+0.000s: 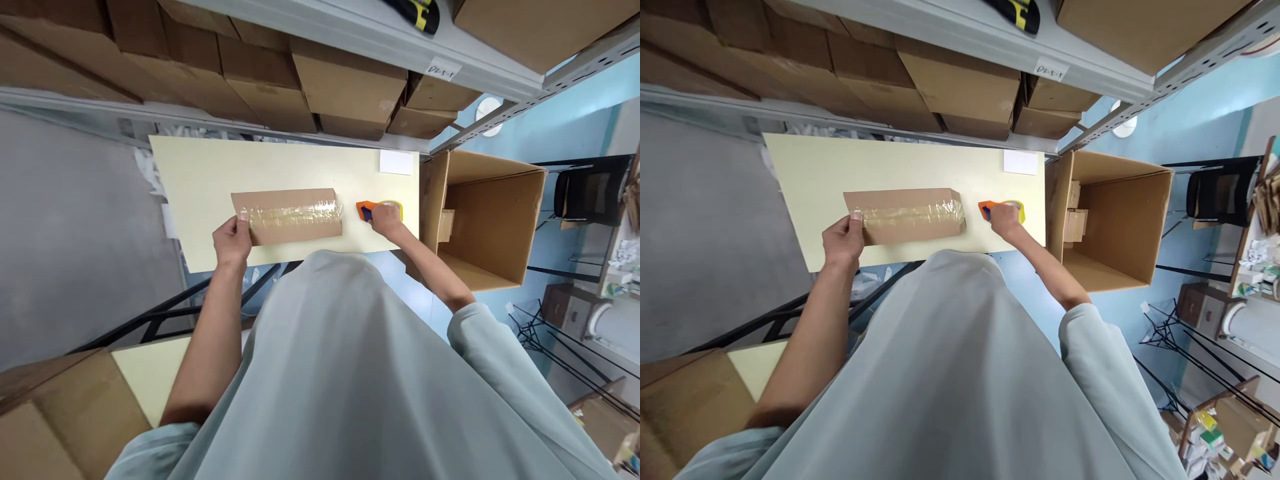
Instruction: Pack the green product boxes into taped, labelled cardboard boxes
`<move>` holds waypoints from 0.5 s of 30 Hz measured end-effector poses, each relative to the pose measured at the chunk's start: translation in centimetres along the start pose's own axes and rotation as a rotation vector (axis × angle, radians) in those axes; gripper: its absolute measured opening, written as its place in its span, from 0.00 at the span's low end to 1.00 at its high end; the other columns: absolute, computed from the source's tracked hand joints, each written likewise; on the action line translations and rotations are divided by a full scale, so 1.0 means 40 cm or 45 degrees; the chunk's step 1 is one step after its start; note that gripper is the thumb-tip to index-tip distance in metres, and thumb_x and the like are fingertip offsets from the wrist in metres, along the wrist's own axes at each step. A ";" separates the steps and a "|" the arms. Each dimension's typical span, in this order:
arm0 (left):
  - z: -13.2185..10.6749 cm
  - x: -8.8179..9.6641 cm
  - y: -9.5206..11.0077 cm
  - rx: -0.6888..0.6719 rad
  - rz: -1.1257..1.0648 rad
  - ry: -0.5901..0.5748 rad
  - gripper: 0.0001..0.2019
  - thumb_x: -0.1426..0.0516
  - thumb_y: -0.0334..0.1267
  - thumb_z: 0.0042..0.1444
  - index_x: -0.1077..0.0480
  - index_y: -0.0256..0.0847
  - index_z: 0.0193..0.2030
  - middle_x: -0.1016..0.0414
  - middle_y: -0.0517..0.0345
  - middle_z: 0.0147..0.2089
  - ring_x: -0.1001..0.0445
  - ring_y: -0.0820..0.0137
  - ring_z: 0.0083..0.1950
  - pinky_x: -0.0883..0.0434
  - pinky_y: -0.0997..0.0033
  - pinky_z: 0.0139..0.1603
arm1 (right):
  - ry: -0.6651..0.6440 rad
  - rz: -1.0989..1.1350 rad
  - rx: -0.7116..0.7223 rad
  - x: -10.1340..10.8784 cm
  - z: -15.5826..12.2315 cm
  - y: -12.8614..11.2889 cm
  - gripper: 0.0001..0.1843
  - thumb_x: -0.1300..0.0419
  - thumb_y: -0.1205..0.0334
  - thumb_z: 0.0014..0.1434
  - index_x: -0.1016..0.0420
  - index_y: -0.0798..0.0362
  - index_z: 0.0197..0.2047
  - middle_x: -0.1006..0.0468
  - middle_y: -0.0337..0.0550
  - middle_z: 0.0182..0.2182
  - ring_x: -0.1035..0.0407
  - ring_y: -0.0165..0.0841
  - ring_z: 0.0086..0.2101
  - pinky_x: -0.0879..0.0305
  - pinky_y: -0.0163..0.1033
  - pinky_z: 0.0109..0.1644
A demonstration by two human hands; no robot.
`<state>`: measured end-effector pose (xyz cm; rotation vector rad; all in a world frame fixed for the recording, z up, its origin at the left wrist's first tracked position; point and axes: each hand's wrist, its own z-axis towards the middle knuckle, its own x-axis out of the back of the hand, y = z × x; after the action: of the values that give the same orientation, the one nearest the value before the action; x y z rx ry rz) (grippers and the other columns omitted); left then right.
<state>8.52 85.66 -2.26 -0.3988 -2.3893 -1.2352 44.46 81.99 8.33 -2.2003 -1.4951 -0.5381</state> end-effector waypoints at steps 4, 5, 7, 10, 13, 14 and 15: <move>-0.024 -0.004 0.058 -0.319 0.076 0.207 0.12 0.37 0.31 0.65 0.22 0.34 0.54 0.19 0.47 0.53 0.25 0.59 0.53 0.25 0.56 0.63 | 0.243 -0.105 -0.222 -0.012 -0.069 -0.012 0.21 0.38 0.49 0.78 0.19 0.56 0.62 0.14 0.65 0.58 0.19 0.55 0.59 0.25 0.49 0.62; -0.038 -0.012 0.086 -0.439 0.057 0.218 0.15 0.38 0.31 0.64 0.22 0.34 0.56 0.19 0.44 0.56 0.24 0.56 0.57 0.25 0.53 0.65 | 0.302 -0.080 -0.205 -0.003 -0.088 -0.023 0.23 0.39 0.47 0.79 0.20 0.57 0.63 0.14 0.65 0.59 0.19 0.55 0.60 0.25 0.49 0.62; -0.076 -0.036 0.158 -0.677 -0.028 0.090 0.15 0.41 0.31 0.64 0.19 0.36 0.55 0.18 0.44 0.54 0.21 0.55 0.56 0.23 0.52 0.64 | 0.420 -0.021 -0.157 0.031 -0.122 -0.056 0.24 0.38 0.47 0.79 0.22 0.57 0.65 0.15 0.64 0.60 0.19 0.54 0.61 0.24 0.48 0.63; -0.137 -0.068 0.291 -0.990 -0.153 -0.132 0.18 0.46 0.32 0.68 0.18 0.42 0.57 0.18 0.47 0.55 0.19 0.56 0.56 0.21 0.54 0.62 | 0.586 0.029 -0.038 0.111 -0.157 -0.125 0.28 0.39 0.47 0.78 0.28 0.57 0.71 0.16 0.63 0.62 0.21 0.54 0.63 0.24 0.49 0.64; -0.172 -0.074 0.415 -1.194 -0.194 -0.234 0.22 0.48 0.32 0.70 0.17 0.50 0.61 0.18 0.50 0.56 0.19 0.56 0.59 0.21 0.54 0.65 | 0.657 0.014 0.108 0.215 -0.181 -0.199 0.28 0.41 0.50 0.79 0.33 0.59 0.73 0.17 0.65 0.63 0.20 0.54 0.62 0.24 0.49 0.63; -0.173 -0.069 0.451 -1.251 -0.204 -0.230 0.23 0.49 0.31 0.70 0.18 0.51 0.62 0.18 0.50 0.56 0.19 0.56 0.61 0.21 0.53 0.67 | 0.673 -0.002 0.158 0.253 -0.188 -0.224 0.27 0.43 0.51 0.79 0.34 0.59 0.73 0.17 0.65 0.62 0.19 0.54 0.60 0.24 0.49 0.62; -0.167 -0.061 0.484 -1.299 -0.213 -0.212 0.25 0.49 0.30 0.70 0.18 0.52 0.64 0.18 0.49 0.58 0.20 0.56 0.62 0.22 0.52 0.68 | 0.698 -0.024 0.209 0.291 -0.194 -0.250 0.26 0.44 0.52 0.79 0.35 0.59 0.72 0.16 0.65 0.61 0.19 0.54 0.59 0.24 0.50 0.62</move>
<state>20.57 90.93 13.62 -0.6030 -1.7372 -2.5274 38.54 90.05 22.32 -1.7251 -1.2134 -0.9018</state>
